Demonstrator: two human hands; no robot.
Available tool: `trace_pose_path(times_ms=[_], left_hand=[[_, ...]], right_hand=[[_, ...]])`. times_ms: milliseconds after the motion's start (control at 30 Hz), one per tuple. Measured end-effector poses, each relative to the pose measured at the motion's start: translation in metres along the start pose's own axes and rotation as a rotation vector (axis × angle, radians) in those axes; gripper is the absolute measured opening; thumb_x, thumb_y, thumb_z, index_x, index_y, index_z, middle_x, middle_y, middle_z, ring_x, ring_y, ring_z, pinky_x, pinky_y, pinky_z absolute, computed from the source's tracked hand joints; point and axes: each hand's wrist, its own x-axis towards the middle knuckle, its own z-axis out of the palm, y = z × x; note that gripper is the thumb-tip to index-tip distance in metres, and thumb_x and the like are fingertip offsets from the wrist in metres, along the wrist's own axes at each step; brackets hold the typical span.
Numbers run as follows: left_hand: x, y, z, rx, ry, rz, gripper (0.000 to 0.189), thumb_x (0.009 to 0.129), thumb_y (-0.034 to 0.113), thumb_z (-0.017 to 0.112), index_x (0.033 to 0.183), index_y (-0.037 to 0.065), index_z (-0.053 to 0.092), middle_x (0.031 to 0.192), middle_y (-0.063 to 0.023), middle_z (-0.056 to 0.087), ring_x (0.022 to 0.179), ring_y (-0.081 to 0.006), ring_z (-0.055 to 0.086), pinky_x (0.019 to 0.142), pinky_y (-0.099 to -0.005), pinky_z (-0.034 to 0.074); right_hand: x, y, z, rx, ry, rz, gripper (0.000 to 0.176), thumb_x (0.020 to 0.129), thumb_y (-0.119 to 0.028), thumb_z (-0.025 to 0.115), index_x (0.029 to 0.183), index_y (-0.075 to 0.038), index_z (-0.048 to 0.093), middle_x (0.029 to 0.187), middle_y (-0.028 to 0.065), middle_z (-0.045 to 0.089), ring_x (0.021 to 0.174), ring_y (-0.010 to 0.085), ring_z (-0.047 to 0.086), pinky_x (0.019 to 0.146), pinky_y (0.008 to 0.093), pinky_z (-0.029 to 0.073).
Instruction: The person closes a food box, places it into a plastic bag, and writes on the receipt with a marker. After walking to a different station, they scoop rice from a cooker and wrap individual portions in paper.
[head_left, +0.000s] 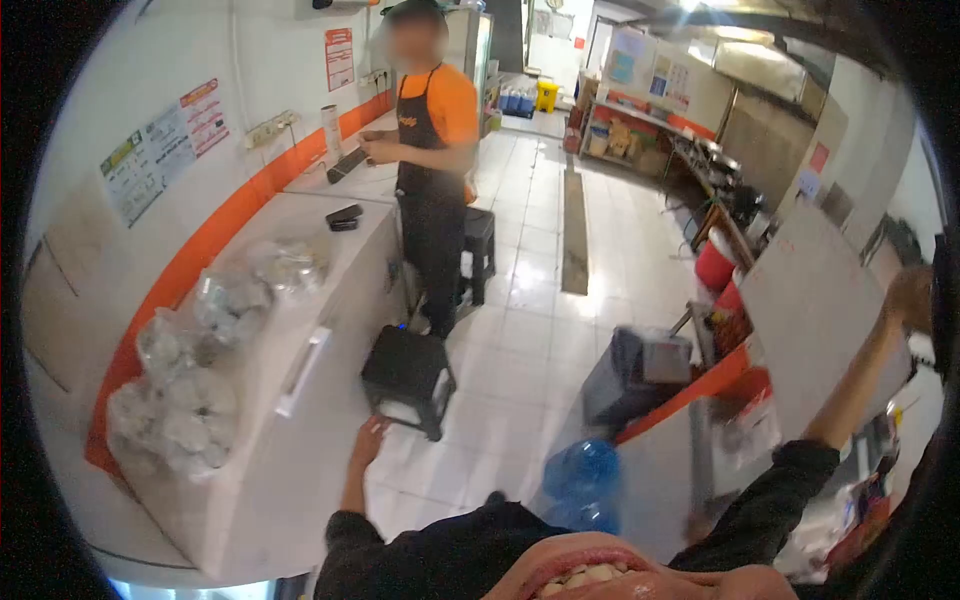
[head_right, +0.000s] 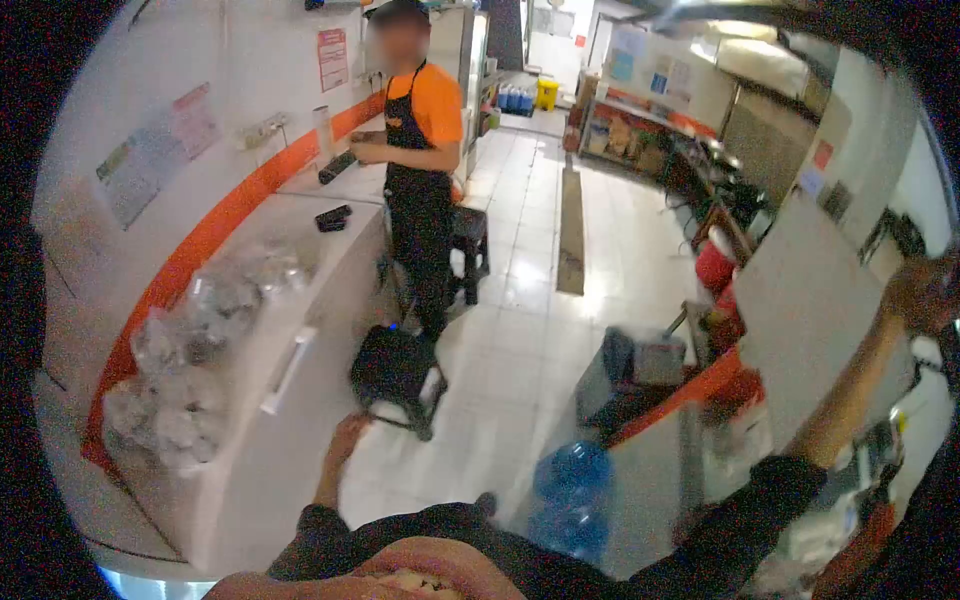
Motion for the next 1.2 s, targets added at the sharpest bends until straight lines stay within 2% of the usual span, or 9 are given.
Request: trace_pose_path(times_ms=[167,333,367,500,633,800,933,1100,1200], left_hand=[[0.045,0.174,0.014,-0.570,-0.125,0.332,0.029,0.099,0.025,0.043,0.112,0.002,0.057,0.110,-0.0091,0.060,0.103,-0.0150,0.055,0.090,-0.0306,0.044],[-0.076,0.341,-0.065,-1.324,-0.458,0.384,0.053,0.097,0.048,0.035,0.116,0.001,0.051,0.112,-0.0135,0.059,0.101,-0.0198,0.058,0.087,-0.0349,0.044],[-0.107,0.349,-0.082,-1.256,-0.521,0.334,0.054,0.096,0.050,0.036,0.111,0.001,0.052,0.103,-0.0123,0.060,0.093,-0.0189,0.058,0.081,-0.0334,0.045],[-0.209,0.320,-0.111,-0.828,-0.871,0.313,0.052,0.095,0.053,0.039,0.089,0.002,0.052,0.068,-0.0020,0.051,0.062,-0.0119,0.050,0.058,-0.0257,0.043],[-0.352,0.326,-0.068,-0.965,-0.734,0.265,0.039,0.099,0.037,0.037,0.089,0.001,0.051,0.072,0.0004,0.050,0.065,-0.0076,0.046,0.058,-0.0247,0.040],[-0.545,0.386,-0.033,-1.000,-1.028,0.833,0.032,0.099,0.029,0.041,0.108,-0.001,0.051,0.078,-0.0072,0.056,0.071,-0.0149,0.054,0.066,-0.0298,0.045],[-0.739,0.427,0.004,-0.995,-1.648,0.620,0.025,0.096,0.014,0.042,0.113,-0.003,0.049,0.103,-0.0185,0.057,0.096,-0.0240,0.059,0.082,-0.0369,0.045],[-0.938,0.509,0.016,-0.139,-2.189,1.242,0.031,0.097,0.016,0.041,0.121,-0.003,0.045,0.109,-0.0178,0.057,0.109,-0.0273,0.054,0.093,-0.0351,0.040],[-1.046,0.498,0.076,-0.708,-2.323,0.836,0.055,0.096,0.042,0.033,0.130,0.000,0.042,0.139,-0.0168,0.042,0.123,-0.0271,0.044,0.101,-0.0385,0.034]], right_hand=[[0.068,-0.292,-0.233,0.773,-0.242,0.328,0.014,0.092,-0.014,0.052,0.098,-0.002,0.054,0.098,0.0114,0.061,0.086,0.0209,0.060,0.077,0.0322,0.046],[0.118,-0.446,-0.417,1.222,-1.431,0.147,0.019,0.086,-0.006,0.059,0.103,-0.002,0.049,0.098,0.0134,0.059,0.085,0.0280,0.060,0.076,0.0326,0.046],[0.112,-0.460,-0.442,1.355,-1.165,0.271,0.023,0.088,-0.009,0.053,0.110,-0.004,0.050,0.091,0.0165,0.060,0.084,0.0358,0.061,0.072,0.0442,0.048],[0.137,-0.449,-0.529,1.329,-1.466,0.639,0.024,0.091,-0.009,0.053,0.113,-0.004,0.047,0.091,0.0167,0.059,0.081,0.0326,0.062,0.072,0.0389,0.049],[0.130,-0.418,-0.637,1.293,-1.083,0.818,0.022,0.095,-0.010,0.046,0.115,-0.002,0.043,0.086,0.0140,0.056,0.071,0.0199,0.058,0.068,0.0327,0.047],[0.196,-0.308,-0.827,0.917,-0.884,0.981,0.036,0.099,-0.021,0.036,0.129,-0.004,0.029,0.080,0.0135,0.055,0.064,0.0158,0.053,0.058,0.0276,0.046],[0.283,-0.204,-1.001,0.320,-0.999,1.169,0.054,0.098,-0.024,0.039,0.143,-0.003,0.019,0.088,0.0139,0.058,0.074,0.0175,0.056,0.073,0.0302,0.046],[0.393,-0.111,-1.199,-0.357,-0.781,1.188,0.047,0.087,-0.002,0.054,0.132,-0.009,0.046,0.090,0.0132,0.061,0.063,0.0188,0.056,0.063,0.0276,0.047],[0.420,-0.061,-1.306,-0.446,-0.682,1.370,0.039,0.095,-0.014,0.048,0.132,-0.006,0.038,0.078,0.0098,0.057,0.060,0.0169,0.050,0.059,0.0301,0.042]])
